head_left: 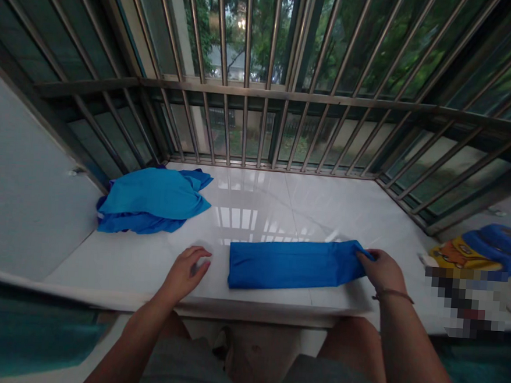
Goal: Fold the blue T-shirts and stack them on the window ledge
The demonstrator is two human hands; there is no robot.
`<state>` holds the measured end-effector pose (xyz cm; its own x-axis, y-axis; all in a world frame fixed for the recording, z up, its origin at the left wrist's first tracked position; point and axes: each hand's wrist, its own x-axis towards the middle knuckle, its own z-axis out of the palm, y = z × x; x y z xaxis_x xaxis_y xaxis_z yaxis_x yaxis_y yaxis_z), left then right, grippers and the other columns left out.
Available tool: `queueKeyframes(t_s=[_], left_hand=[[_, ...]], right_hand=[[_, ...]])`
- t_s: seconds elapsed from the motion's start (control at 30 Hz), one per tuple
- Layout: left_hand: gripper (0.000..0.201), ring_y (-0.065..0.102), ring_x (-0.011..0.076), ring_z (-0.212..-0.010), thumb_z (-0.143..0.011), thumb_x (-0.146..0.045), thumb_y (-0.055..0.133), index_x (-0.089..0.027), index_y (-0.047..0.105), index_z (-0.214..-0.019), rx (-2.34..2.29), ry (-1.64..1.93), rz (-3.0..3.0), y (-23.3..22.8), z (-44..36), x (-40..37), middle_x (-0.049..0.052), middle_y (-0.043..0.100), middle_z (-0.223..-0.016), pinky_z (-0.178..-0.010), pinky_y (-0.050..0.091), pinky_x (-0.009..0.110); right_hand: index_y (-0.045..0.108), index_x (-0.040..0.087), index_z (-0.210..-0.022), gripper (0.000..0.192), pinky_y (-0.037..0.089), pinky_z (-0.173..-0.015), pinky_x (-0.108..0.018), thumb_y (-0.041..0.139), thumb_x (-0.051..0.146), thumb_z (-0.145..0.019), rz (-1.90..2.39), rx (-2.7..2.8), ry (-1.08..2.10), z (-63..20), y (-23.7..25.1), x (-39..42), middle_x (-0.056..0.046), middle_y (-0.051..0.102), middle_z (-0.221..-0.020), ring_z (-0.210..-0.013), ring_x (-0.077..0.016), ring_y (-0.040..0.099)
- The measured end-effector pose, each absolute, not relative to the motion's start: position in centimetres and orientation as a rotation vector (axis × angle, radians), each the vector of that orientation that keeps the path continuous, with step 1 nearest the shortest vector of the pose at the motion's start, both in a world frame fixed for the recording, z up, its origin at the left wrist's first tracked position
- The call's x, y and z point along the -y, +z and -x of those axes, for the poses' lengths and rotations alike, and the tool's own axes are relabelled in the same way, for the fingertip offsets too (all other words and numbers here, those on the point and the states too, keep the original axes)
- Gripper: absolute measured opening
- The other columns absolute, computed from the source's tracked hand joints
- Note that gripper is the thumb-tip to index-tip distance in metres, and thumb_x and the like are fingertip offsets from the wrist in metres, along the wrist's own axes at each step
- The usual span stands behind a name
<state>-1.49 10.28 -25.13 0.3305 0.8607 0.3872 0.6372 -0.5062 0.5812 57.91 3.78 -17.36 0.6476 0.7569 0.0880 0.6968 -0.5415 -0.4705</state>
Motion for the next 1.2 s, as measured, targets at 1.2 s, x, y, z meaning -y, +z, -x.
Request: queueKeyframes(t_s=[1.2], left_hand=[[0.035,0.069,0.0261,-0.135,-0.105,-0.014,0.052,-0.026,0.074,-0.131,-1.129,0.652,-2.555,-25.0,-0.8,-9.0,0.008,0.074,-0.148,-0.113,0.054,0.047]], right_hand=[[0.072,0.018,-0.112,0.015,0.055,-0.107,-0.04,0.078,0.025,-0.1,1.135,2.443,0.183,-22.9,-25.5,-3.3,-0.01,0.076,-0.113,-0.113,-0.0253,0.068]])
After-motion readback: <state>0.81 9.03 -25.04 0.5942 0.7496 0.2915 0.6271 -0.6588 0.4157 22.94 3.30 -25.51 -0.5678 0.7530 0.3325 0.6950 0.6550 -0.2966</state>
